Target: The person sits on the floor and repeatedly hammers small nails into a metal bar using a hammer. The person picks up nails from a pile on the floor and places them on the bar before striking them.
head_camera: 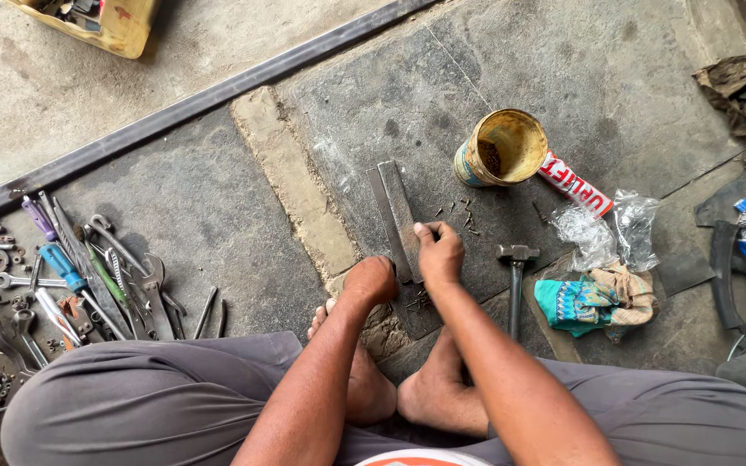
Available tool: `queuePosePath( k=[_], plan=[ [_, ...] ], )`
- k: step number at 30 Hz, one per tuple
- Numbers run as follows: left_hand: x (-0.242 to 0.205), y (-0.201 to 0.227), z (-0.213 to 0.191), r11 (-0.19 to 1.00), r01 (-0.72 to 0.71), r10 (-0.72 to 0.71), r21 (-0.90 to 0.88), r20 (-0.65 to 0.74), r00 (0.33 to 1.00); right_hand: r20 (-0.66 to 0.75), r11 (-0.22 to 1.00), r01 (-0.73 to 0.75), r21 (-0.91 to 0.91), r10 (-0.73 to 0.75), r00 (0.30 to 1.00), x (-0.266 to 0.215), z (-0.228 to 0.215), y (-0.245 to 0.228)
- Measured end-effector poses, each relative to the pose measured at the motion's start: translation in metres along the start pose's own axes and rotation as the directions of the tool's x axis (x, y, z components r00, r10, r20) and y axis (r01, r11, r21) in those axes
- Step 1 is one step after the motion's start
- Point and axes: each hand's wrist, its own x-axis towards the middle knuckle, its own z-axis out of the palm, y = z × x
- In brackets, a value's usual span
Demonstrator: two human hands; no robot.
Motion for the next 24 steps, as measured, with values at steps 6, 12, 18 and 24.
queuePosePath(
  k=[6,12,18,24],
  plan=[
    [0.007,-0.002,0.007,0.999,-0.013,0.012,0.040,0.020,1.000,-0.101,0.888,0.439,-0.134,-0.453,0.886,0.058,-0.071,-0.050],
    [0.009,-0.002,0.011,0.997,-0.030,0.026,0.072,0.061,0.998,-0.035,0.690,0.520,-0.503,-0.618,0.786,0.126,-0.116,-0.090],
    [0.015,-0.002,0.008,0.999,-0.010,0.008,0.047,0.043,0.999,0.068,0.622,0.514,-0.592,-0.596,0.800,0.130,-0.116,-0.069],
    [0.009,-0.001,0.001,0.999,0.047,-0.047,-0.013,-0.006,0.999,0.014,0.526,0.654,-0.544,-0.774,0.634,0.075,-0.104,-0.014]
  ],
)
